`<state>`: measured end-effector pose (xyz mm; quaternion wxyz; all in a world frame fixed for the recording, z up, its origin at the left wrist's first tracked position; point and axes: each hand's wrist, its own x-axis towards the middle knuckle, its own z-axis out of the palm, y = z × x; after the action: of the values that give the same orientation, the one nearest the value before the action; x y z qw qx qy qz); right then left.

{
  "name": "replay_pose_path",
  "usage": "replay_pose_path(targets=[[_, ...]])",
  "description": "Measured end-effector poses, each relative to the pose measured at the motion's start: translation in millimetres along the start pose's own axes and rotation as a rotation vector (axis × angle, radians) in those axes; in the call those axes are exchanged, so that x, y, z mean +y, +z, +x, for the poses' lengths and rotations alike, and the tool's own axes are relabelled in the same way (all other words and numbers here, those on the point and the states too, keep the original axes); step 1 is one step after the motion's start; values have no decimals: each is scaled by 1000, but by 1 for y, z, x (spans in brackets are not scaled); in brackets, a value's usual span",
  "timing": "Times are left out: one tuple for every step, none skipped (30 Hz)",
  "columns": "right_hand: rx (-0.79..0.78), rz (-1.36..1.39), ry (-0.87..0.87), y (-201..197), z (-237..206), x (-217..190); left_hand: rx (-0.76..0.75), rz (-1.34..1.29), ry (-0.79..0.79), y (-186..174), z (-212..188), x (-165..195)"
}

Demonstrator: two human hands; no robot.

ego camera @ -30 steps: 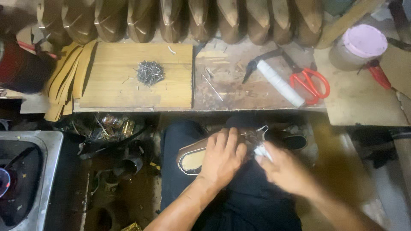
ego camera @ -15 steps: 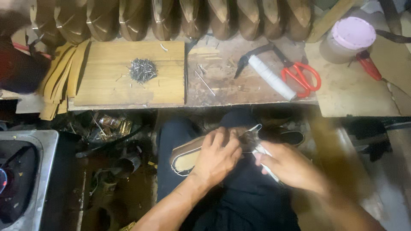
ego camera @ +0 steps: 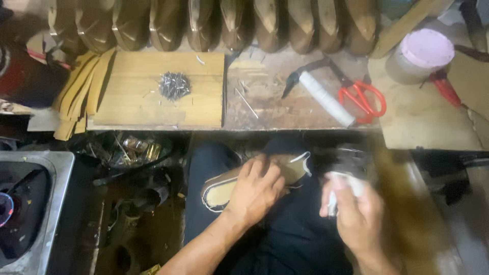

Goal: The person sits on the floor and uses a handheld plier-like tool to press and crimp the edges of a shoe upper. They repeatedly reposition the shoe and apply the tool along the perimeter, occasionally pausing to adjust grip or angle.

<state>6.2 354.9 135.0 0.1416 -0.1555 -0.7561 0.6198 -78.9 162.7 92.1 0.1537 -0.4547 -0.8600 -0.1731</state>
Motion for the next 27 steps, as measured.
replay_pose_path(targets=[[63,98,-102,2,0,-2,18,-5,-1,0,1,0],[-47,0,45,7,2,-3,30,-18,-5,1,2,0],[-156,-96,189,14,8,-4,42,-28,-5,1,3,-1],[-268,-191,328,19,12,-6,23,-25,-4,1,4,-2],[-303,-303,394,20,15,-9,3,-22,-9,1,4,-3],[-336,-415,461,18,17,-12,-18,-20,-14,1,4,-4],[-363,-528,528,14,16,-16,-7,7,-10,1,4,-5],[-270,-388,373,9,15,-19,-5,32,-13,1,5,-6],[-169,-244,238,3,9,-21,-16,48,-13,1,3,-5],[-52,-103,88,-2,4,-21,-13,14,-16,1,3,-5],[-17,0,-23,-4,2,-18,-2,-8,-21,0,4,-5],[14,100,-125,-3,0,-12,3,-37,-31,-1,4,-3],[47,200,-225,0,-1,-3,9,-35,-30,-2,4,-2],[-138,-57,-49,5,2,8,19,-25,-25,-4,5,-1],[-323,-315,127,10,7,21,32,-14,-23,-7,7,-1],[-506,-576,307,12,9,33,18,-9,-32,-10,8,0],[-463,-525,341,8,9,43,4,-1,-44,-13,11,1],[-421,-469,382,3,4,53,-18,4,-56,-17,11,2],[-377,-417,417,-5,0,60,-44,-31,-89,-21,15,2],[-325,-363,352,-11,-7,68,-81,-69,-130,-24,17,5],[-264,-310,292,-17,-16,74,-120,-113,-164,-27,20,9],[-190,-255,213,-20,-22,79,-125,-147,-196,-27,27,11],[-158,-155,235,-20,-25,85,-130,-179,-236,-26,35,12],[-134,-60,272,-19,-30,88,-145,-220,-288,-26,40,17],[-106,37,305,-17,-35,90,-189,-196,-281,-26,46,22],[-85,11,336,-14,-37,90,-225,-163,-267,-26,54,24],[-63,-15,367,-11,-40,89,-260,-130,-253,-28,60,24]])
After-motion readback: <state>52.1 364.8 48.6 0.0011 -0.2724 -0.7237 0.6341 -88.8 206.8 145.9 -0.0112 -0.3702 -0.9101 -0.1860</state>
